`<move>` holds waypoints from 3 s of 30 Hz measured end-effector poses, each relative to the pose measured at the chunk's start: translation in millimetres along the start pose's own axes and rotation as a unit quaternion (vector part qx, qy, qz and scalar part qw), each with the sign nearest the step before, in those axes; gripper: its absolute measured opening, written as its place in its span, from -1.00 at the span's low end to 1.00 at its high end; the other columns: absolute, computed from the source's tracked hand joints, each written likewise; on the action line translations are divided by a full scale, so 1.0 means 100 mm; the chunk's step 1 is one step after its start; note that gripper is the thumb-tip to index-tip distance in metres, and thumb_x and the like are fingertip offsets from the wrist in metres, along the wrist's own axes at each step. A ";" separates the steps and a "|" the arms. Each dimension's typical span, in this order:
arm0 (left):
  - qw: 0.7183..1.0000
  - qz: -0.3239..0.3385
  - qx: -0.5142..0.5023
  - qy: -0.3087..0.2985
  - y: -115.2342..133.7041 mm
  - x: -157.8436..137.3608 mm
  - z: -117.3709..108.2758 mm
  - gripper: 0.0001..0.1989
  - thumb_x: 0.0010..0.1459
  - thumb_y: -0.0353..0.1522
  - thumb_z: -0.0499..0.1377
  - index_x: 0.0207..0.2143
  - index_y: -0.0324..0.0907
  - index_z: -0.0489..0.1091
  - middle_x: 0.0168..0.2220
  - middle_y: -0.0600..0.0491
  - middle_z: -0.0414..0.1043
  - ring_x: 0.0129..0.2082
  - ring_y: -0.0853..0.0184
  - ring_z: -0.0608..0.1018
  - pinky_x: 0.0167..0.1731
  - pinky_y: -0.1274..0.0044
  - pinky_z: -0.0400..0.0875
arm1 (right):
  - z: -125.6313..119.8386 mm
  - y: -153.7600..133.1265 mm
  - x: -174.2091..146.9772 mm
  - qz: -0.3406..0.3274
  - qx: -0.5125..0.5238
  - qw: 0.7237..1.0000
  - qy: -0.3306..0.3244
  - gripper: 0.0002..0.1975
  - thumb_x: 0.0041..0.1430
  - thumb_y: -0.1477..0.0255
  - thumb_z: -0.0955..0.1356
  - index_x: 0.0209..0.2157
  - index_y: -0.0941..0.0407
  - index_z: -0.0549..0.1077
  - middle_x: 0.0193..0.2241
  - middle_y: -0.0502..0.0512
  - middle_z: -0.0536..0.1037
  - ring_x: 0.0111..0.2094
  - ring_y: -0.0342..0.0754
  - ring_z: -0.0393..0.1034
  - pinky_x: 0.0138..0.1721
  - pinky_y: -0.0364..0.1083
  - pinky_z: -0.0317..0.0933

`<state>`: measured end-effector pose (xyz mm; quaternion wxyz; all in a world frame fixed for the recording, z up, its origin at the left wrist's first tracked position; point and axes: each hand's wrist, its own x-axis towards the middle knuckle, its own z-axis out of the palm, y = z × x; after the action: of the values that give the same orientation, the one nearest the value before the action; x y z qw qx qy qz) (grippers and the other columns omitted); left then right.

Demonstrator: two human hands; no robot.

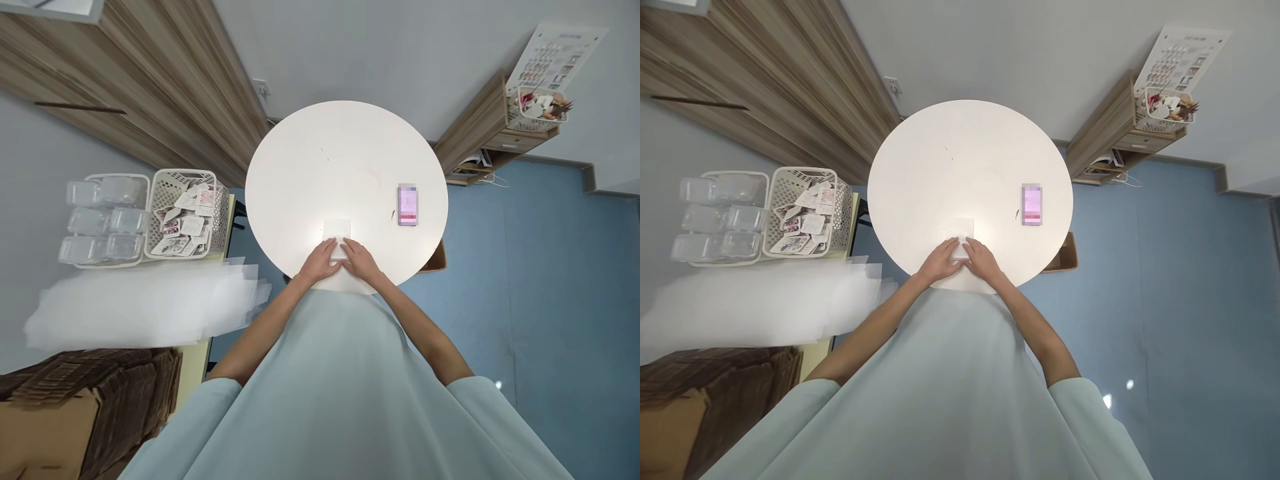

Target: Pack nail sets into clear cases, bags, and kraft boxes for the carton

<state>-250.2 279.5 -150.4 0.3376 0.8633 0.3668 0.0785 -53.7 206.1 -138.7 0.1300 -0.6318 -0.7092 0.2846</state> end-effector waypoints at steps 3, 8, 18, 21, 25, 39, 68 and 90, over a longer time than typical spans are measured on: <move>0.999 -0.030 -0.038 -0.006 0.05 -0.21 0.04 -0.29 0.26 -0.07 0.28 0.35 -0.20 0.30 0.41 -0.18 0.33 0.43 0.06 0.35 0.49 0.19 0.13 | 0.08 -0.02 -0.25 -0.001 0.043 0.999 0.003 -0.45 0.43 0.36 0.36 0.39 0.10 0.30 0.47 0.33 0.23 0.48 0.19 0.13 0.44 0.25 0.15; 0.992 -0.093 -0.090 -0.003 0.09 -0.33 0.03 -0.37 0.21 -0.09 0.34 0.27 -0.09 0.38 0.31 -0.07 0.47 0.32 0.07 0.49 0.41 0.20 0.27 | 0.10 -0.04 -0.44 0.037 0.113 0.992 0.036 -0.49 0.47 0.23 0.34 0.35 0.05 0.34 0.42 0.25 0.34 0.42 0.11 0.25 0.40 0.15 0.24; 0.942 -0.279 -0.160 0.093 0.08 0.09 -0.08 -0.83 0.26 -0.20 0.31 -0.22 -0.07 0.46 -0.18 0.01 0.65 -0.11 0.13 0.66 -0.10 0.36 0.53 | -0.15 0.04 0.07 0.188 0.193 0.961 0.064 -0.75 0.49 0.21 0.30 -0.05 0.03 0.54 -0.09 0.08 0.68 -0.09 -0.01 0.57 -0.01 -0.08 0.38; 0.928 -0.322 -0.148 0.114 0.08 0.20 -0.03 -0.81 0.24 -0.23 0.33 -0.18 -0.09 0.45 -0.18 -0.02 0.64 -0.14 0.12 0.65 -0.10 0.35 0.51 | -0.13 0.02 0.21 0.232 0.182 0.953 0.067 -0.76 0.48 0.22 0.31 -0.13 0.04 0.55 -0.14 0.09 0.68 -0.13 0.00 0.57 -0.03 -0.07 0.38; 0.922 -0.336 -0.150 0.117 0.09 0.30 -0.03 -0.74 0.22 -0.26 0.34 -0.09 -0.12 0.44 -0.11 -0.08 0.62 -0.12 0.11 0.63 -0.07 0.34 0.48 | -0.14 0.02 0.32 0.276 0.146 0.948 0.056 -0.74 0.46 0.22 0.34 -0.07 0.10 0.55 -0.23 0.14 0.66 -0.16 0.07 0.56 -0.04 -0.01 0.40; 0.890 -0.371 -0.173 0.201 0.16 0.00 0.03 -0.59 0.27 -0.15 0.34 0.01 -0.14 0.30 0.05 -0.11 0.46 -0.13 0.22 0.60 -0.05 0.34 0.49 | -0.37 -0.11 0.36 0.099 -0.049 0.993 -0.046 -0.57 0.46 0.45 0.31 0.30 0.13 0.46 0.10 0.31 0.54 0.22 0.21 0.28 0.22 0.13 0.21; 0.871 -0.406 -0.151 0.233 -0.42 -0.75 -0.38 -0.60 0.22 -0.38 0.22 0.12 -0.17 0.44 0.19 -0.19 0.45 0.20 0.04 0.53 0.24 0.24 0.42 | 0.42 -1.13 0.53 0.079 0.130 0.979 -0.137 -0.40 0.44 0.36 0.31 0.44 0.12 0.24 0.09 0.29 0.55 0.02 0.12 0.49 0.07 0.05 0.38; 0.827 -0.297 -0.214 0.426 -0.41 -3.56 -1.73 -0.70 0.37 -0.27 0.13 0.08 -0.08 0.47 0.18 -0.06 0.53 0.20 0.17 0.56 0.22 0.27 0.50 | 0.54 -2.99 0.04 0.035 0.240 0.970 -0.019 -0.81 0.19 0.22 0.35 -0.31 0.03 0.50 -0.11 0.18 0.69 -0.20 0.08 0.57 -0.13 0.07 0.44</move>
<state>-596.0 146.1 -5.4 0.3309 0.4992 0.6871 0.4114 -329.1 185.1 -12.7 0.2542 -0.6011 -0.6000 0.4626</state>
